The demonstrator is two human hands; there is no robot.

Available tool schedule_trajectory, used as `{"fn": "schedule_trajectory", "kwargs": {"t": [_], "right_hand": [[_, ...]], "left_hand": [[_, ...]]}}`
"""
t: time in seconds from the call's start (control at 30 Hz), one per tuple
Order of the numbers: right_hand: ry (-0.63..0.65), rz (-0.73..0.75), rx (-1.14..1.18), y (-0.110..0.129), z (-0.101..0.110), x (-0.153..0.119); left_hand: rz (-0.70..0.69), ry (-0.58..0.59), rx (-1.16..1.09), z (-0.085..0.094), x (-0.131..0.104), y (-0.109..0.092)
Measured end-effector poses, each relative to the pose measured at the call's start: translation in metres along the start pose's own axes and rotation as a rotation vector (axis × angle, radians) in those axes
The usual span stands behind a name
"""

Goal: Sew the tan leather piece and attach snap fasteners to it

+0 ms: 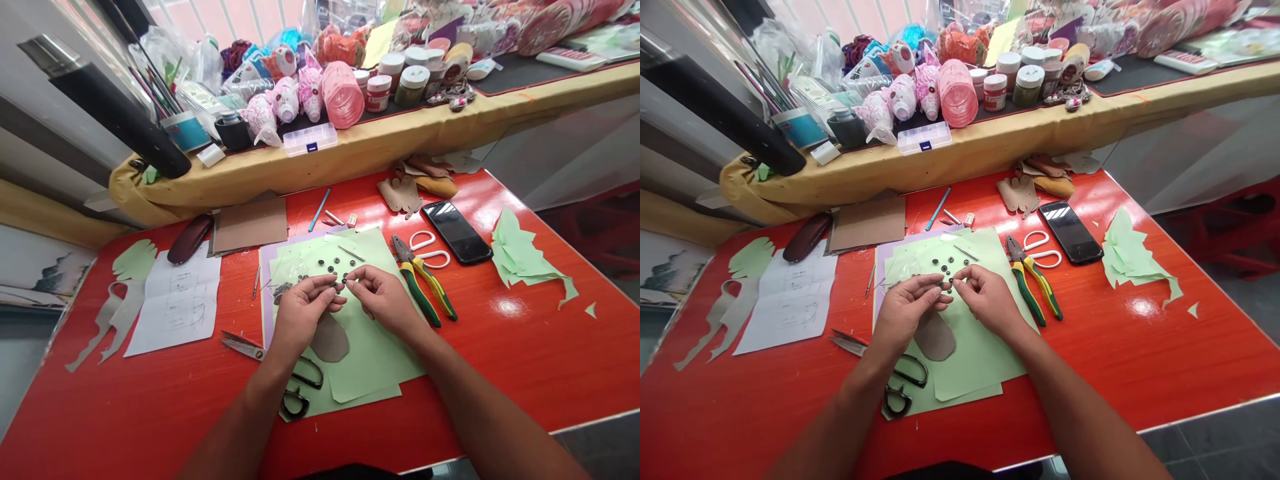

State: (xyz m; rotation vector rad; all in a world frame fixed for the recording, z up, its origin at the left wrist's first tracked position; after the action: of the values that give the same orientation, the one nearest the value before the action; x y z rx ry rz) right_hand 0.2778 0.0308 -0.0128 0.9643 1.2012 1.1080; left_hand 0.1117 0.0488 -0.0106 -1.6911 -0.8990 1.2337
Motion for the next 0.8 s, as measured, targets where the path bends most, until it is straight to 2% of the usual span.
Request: {"fn": "schedule_trajectory", "kwargs": {"t": [0.5, 0.7, 0.8], "right_hand": [[-0.103, 0.199, -0.342, 0.014, -0.002, -0.007], [-0.134, 0.242, -0.359, 0.018, 0.000, -0.010], [-0.111, 0.250, -0.390, 0.017, -0.002, -0.010]], "left_hand": [[-0.026, -0.009, 0.037, -0.003, -0.001, 0.005], [-0.017, -0.037, 0.058, -0.002, -0.003, 0.003], [-0.032, -0.038, 0.066, -0.003, -0.003, 0.003]]}}
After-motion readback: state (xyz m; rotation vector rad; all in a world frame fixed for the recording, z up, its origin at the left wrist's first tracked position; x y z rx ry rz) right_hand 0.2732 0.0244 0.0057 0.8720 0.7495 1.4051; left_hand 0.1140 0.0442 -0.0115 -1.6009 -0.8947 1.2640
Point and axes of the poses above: each hand's wrist, its own x-axis towards the middle knuckle, its own z-axis out of the back of the hand, y = z × x, the point moved 7 cm from there along x, towards the middle knuckle
